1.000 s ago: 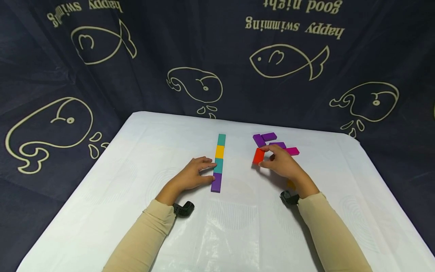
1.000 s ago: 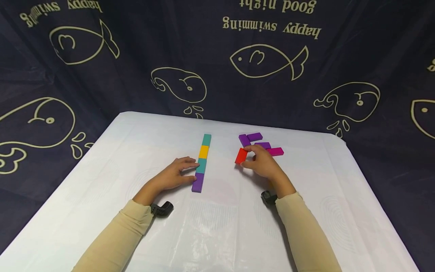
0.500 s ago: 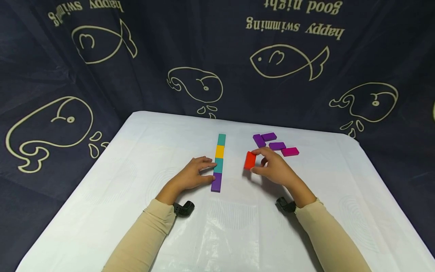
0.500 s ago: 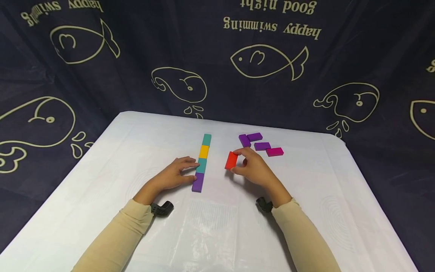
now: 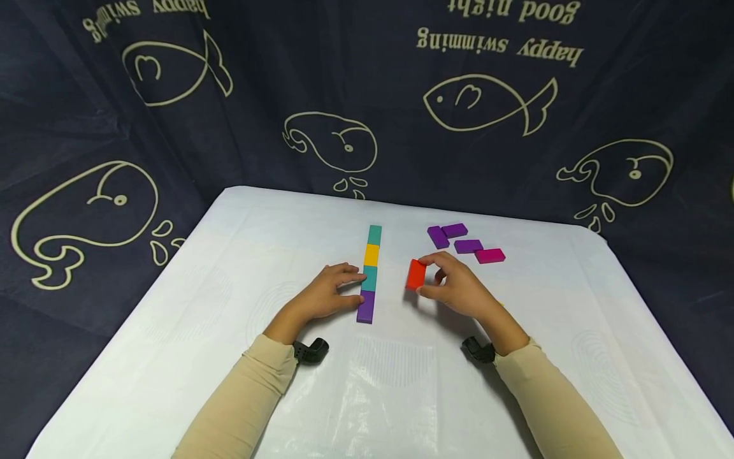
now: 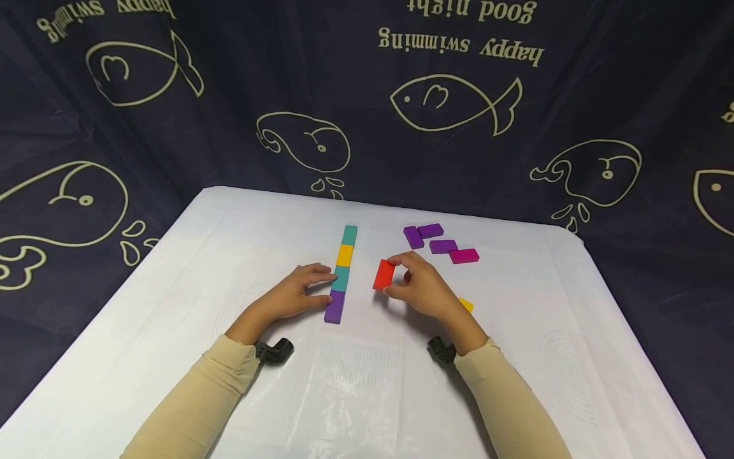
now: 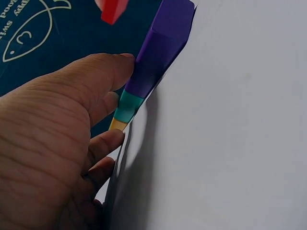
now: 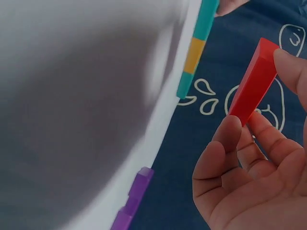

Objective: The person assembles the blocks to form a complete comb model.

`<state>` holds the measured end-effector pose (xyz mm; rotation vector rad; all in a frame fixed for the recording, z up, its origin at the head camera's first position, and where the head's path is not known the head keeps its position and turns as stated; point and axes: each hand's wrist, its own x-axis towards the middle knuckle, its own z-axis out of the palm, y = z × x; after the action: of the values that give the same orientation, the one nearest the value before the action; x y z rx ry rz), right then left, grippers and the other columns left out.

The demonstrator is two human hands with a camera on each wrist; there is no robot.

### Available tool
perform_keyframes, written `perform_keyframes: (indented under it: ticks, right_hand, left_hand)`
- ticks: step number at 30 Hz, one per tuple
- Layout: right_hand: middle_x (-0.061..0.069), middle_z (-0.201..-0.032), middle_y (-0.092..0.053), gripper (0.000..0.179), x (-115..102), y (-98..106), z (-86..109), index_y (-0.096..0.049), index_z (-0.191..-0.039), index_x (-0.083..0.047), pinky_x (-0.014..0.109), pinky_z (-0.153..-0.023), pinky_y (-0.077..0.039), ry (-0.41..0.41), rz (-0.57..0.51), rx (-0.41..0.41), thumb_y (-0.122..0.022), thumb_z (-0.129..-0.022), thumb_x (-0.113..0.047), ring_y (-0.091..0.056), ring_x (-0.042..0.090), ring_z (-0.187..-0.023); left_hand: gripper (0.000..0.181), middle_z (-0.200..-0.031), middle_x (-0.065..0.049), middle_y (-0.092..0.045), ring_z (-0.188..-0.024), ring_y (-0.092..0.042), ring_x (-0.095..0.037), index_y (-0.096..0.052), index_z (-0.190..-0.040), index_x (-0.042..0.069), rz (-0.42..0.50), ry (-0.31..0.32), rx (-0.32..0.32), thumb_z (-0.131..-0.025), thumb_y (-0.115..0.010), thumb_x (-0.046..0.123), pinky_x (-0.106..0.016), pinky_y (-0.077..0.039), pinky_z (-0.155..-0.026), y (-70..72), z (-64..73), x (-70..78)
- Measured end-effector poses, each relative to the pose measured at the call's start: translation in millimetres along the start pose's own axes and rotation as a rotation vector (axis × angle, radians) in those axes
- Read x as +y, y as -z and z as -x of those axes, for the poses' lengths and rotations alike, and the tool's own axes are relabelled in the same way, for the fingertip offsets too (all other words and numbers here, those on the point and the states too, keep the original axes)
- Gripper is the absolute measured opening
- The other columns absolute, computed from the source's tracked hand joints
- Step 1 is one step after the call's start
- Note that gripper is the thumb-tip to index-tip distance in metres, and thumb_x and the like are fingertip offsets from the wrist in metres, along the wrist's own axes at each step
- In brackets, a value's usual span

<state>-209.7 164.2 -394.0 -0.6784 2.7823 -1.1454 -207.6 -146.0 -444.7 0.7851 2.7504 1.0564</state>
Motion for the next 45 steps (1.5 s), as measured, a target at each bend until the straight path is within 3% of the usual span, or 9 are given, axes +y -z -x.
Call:
perform_keyframes:
  ticks: [9,18,27,33,37,45]
  right_hand:
    - [0.005,-0.119,-0.058,0.049,6,-5,-1.2,-0.061,-0.127,-0.008,0.035,-0.069,-0.049,-0.028,-0.013,-0.014,-0.079,-0.082,-0.016,-0.055,0.026,-0.09]
    - [0.007,-0.123,-0.059,0.049,14,1,-2.9,-0.061,-0.128,-0.008,0.034,-0.07,-0.049,-0.041,0.006,-0.012,-0.078,-0.083,-0.017,-0.056,0.025,-0.091]
    - [0.012,-0.123,-0.058,0.051,32,11,-8.2,-0.057,-0.134,-0.01,0.035,-0.074,-0.049,-0.202,-0.03,-0.037,-0.075,-0.087,-0.022,-0.054,0.027,-0.094]
    - [0.018,-0.138,-0.05,0.054,44,19,-10.5,-0.054,-0.137,-0.009,0.049,-0.092,-0.047,-0.306,-0.056,-0.055,-0.072,-0.089,-0.026,-0.052,0.035,-0.11]
    - [0.023,-0.147,-0.043,0.056,50,21,-13.0,-0.053,-0.138,-0.006,0.06,-0.105,-0.038,-0.328,-0.017,-0.057,-0.071,-0.089,-0.025,-0.046,0.041,-0.124]
    - [0.025,-0.152,-0.035,0.055,56,19,-15.3,-0.05,-0.138,-0.001,0.062,-0.111,-0.028,-0.358,-0.021,-0.044,-0.07,-0.09,-0.018,-0.036,0.043,-0.134]
  left_hand:
    - [0.053,-0.143,-0.017,-0.051,-0.139,-0.037,-0.037,-0.062,-0.136,0.009,-0.006,-0.031,0.013,-0.089,-0.074,0.029,-0.057,-0.012,-0.119,2.2,0.1,2.7]
    - [0.054,-0.145,-0.015,-0.049,-0.141,-0.036,-0.034,-0.061,-0.137,0.011,0.004,-0.015,0.003,-0.088,-0.075,0.03,-0.053,-0.008,-0.12,3.1,-1.5,4.2]
    - [0.054,-0.145,-0.015,-0.049,-0.141,-0.036,-0.034,-0.061,-0.137,0.011,0.006,-0.008,0.0,-0.089,-0.074,0.03,-0.054,-0.008,-0.12,1.5,-1.7,3.2]
    - [0.054,-0.145,-0.015,-0.05,-0.141,-0.037,-0.033,-0.061,-0.137,0.011,-0.002,-0.013,-0.003,-0.089,-0.074,0.03,-0.054,-0.008,-0.12,1.1,-2.3,2.7]
    - [0.054,-0.145,-0.015,-0.05,-0.141,-0.037,-0.033,-0.061,-0.137,0.011,-0.003,-0.014,-0.003,-0.089,-0.074,0.03,-0.054,-0.008,-0.12,0.9,-2.6,2.2]
    - [0.053,-0.144,-0.016,-0.05,-0.14,-0.037,-0.035,-0.061,-0.137,0.01,0.0,-0.019,0.002,-0.089,-0.074,0.029,-0.055,-0.009,-0.12,2.4,-0.3,2.7]
